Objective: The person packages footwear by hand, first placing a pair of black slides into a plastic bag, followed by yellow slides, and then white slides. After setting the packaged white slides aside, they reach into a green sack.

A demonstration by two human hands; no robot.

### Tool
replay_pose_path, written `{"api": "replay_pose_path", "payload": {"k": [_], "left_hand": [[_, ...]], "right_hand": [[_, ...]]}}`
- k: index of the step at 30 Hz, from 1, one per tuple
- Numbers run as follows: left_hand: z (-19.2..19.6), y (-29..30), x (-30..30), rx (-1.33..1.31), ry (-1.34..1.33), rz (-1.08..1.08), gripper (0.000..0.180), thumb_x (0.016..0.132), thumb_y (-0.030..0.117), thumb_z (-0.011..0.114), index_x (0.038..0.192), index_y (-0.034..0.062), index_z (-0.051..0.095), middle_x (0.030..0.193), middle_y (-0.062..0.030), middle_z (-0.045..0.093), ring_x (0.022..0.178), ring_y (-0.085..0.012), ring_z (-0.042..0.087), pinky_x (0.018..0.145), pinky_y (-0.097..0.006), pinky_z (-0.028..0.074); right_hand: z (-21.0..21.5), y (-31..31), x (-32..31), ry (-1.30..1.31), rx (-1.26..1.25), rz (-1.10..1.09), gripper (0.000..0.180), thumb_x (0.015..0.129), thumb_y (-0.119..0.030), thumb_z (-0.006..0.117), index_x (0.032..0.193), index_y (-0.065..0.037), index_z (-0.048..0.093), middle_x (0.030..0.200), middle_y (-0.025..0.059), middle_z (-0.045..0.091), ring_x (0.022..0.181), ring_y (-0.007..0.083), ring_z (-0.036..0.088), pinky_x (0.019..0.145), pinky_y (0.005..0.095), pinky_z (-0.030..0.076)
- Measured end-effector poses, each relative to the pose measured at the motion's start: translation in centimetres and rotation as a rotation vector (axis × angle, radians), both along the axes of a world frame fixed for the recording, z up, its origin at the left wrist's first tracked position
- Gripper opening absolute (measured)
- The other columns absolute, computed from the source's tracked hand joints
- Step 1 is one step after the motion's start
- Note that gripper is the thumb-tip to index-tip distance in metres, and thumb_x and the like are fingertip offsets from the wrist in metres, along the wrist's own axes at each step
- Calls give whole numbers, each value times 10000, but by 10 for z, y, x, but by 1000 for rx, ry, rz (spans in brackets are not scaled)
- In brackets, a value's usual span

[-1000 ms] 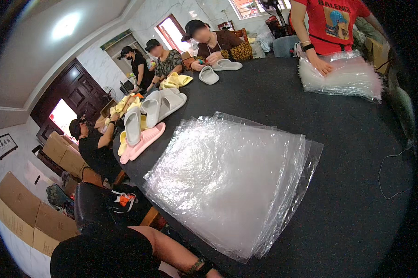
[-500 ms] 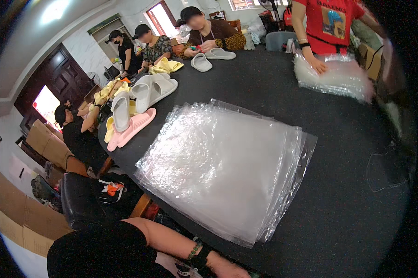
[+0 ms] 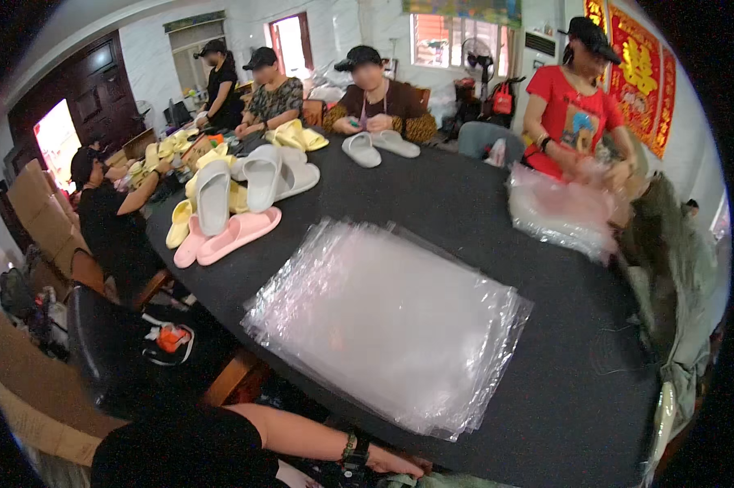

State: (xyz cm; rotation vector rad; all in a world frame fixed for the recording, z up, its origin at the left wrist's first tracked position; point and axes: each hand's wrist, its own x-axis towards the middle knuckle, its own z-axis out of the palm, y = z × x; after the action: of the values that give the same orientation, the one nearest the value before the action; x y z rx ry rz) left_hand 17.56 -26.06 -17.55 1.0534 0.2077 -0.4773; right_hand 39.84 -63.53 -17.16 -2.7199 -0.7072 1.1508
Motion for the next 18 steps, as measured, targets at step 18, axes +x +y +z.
{"api": "replay_pose_path", "payload": {"k": [18], "left_hand": [[-73, 15, -7, -212, 124, 87, 300, 896, 86, 555, 1184, 18, 601, 1055, -74, 662, 895, -189, 647, 780, -354, 547]], "right_hand": [[272, -51, -191, -216, -21, -179, 591, 726, -229, 849, 1246, -49, 634, 991, 129, 733, 943, 252, 689, 799, 357, 547]]}}
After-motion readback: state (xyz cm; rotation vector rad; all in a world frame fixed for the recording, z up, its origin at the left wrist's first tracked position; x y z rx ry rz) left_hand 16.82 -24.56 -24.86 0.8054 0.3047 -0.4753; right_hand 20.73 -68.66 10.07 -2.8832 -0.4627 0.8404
